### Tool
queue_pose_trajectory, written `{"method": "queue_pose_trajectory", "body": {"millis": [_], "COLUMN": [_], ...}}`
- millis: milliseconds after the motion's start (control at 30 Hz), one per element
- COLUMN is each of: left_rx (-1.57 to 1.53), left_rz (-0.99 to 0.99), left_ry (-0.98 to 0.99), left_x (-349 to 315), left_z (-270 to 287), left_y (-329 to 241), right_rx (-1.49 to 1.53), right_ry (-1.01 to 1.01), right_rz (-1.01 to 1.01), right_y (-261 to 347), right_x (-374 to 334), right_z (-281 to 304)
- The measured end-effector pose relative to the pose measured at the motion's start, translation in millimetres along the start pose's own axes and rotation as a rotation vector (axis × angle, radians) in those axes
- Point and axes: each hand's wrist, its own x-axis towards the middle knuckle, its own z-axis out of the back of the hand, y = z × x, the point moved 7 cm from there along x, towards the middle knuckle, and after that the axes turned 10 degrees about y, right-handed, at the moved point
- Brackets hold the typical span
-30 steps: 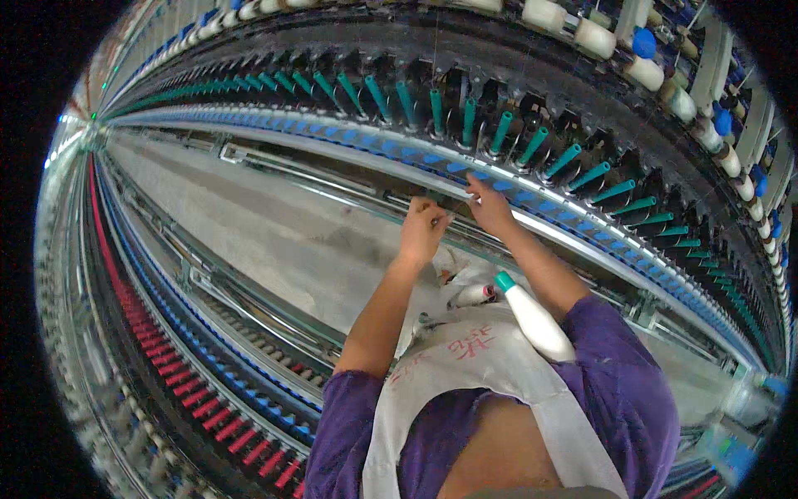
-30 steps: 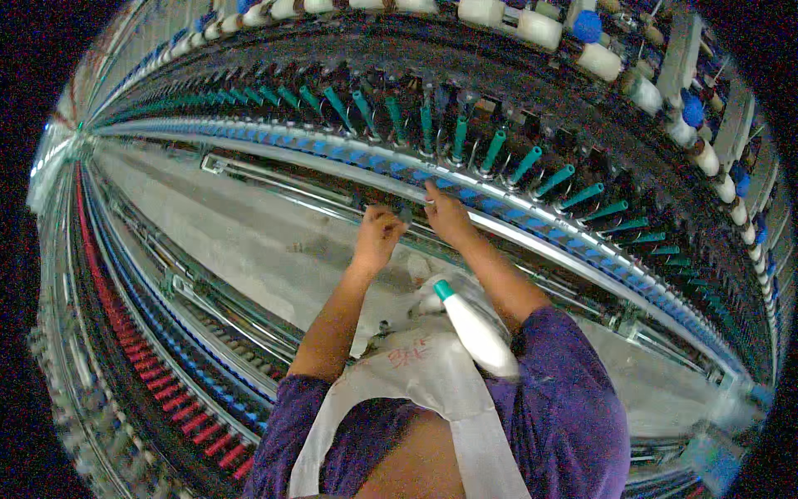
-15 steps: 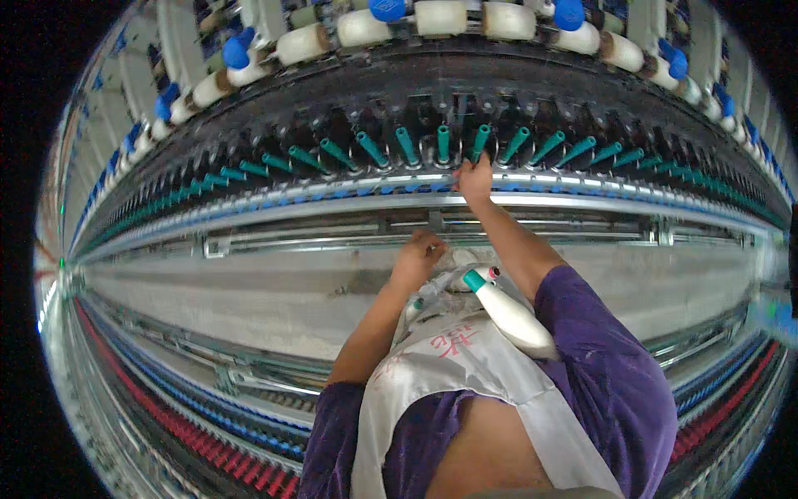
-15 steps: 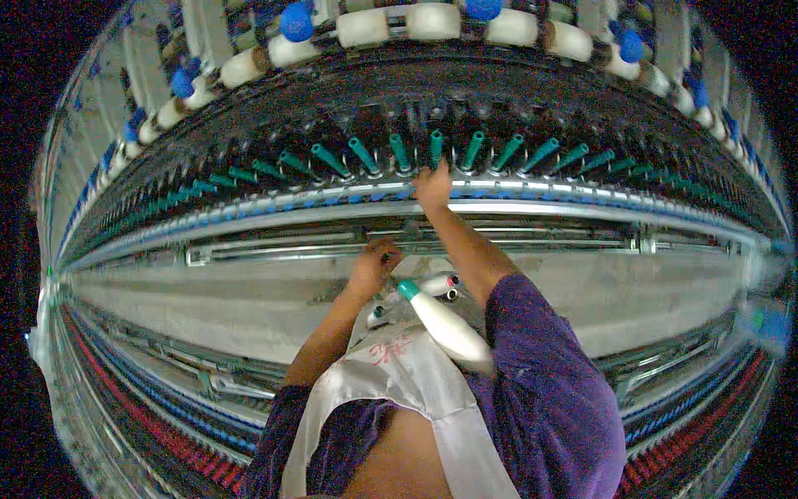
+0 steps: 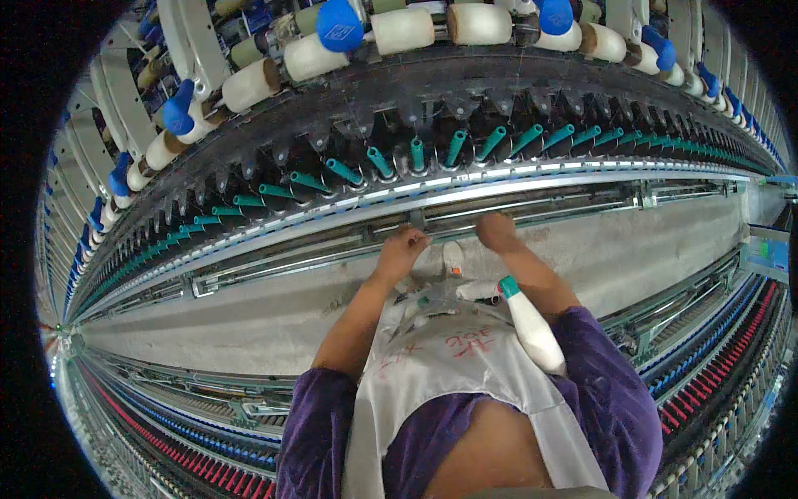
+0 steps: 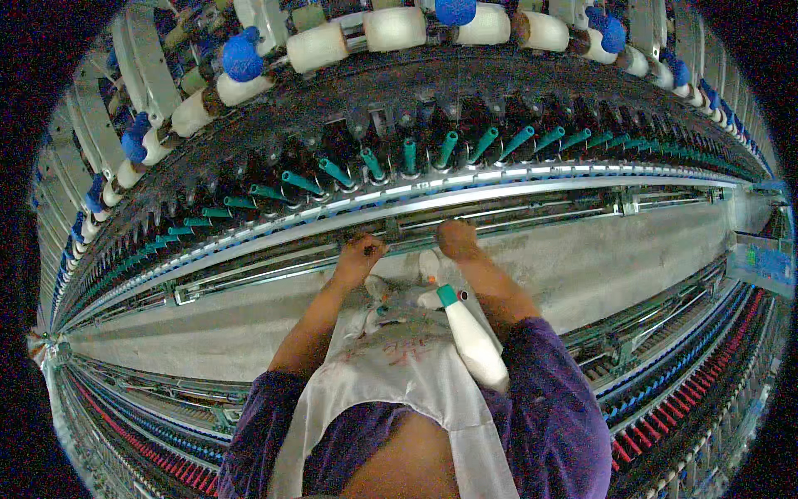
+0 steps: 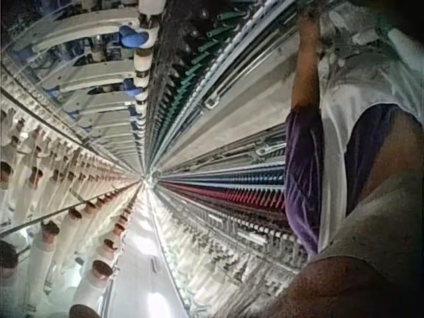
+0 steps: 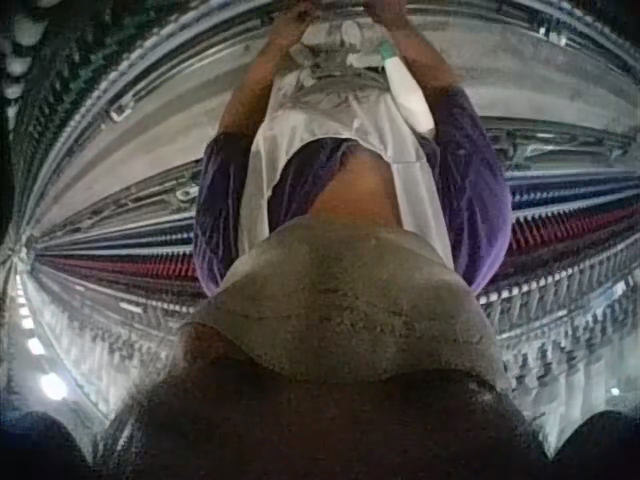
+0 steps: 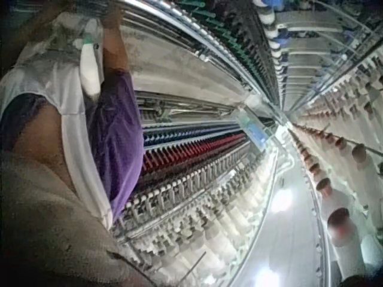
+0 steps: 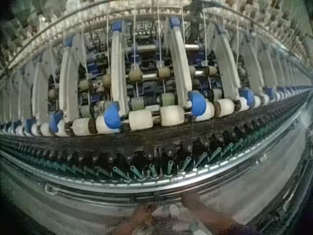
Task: The person threads yarn through a spinning machine, guiding the thread through multiple guides and tensioners. They adjust the thread path and secure it onto spindles, repeating the process across several stations.
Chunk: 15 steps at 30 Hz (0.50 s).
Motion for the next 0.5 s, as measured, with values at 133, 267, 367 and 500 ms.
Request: {"method": "queue_pose_trajectory", "body": {"millis": [133,267,367,500], "left_rx": [0.05,-0.018,-0.05,-0.074], "left_rz": [-0.092,-0.132,-0.127,-0.004], "left_ry": [-0.094,-0.14,-0.15,-0.123], "left_x": [13.9,22.6,28.1,56.4], "left_z": [8.9,12.7,12.6,10.0], "left_y": [-5.3,-8.3,-9.9,-9.0], "right_rx": [0.336,0.992,0.993,0.222], "right_ry": [-0.196,-0.09,-0.011,-0.028], "right_rz": [-0.146,-0.26,-0.31,-0.135], "right_y": [-2.3,-4.9,-10.8,-10.0], "right_x": [35.0,94.6,99.4,69.2], "right_z": [-18.8,-27.8,-28.2,-10.5]}}
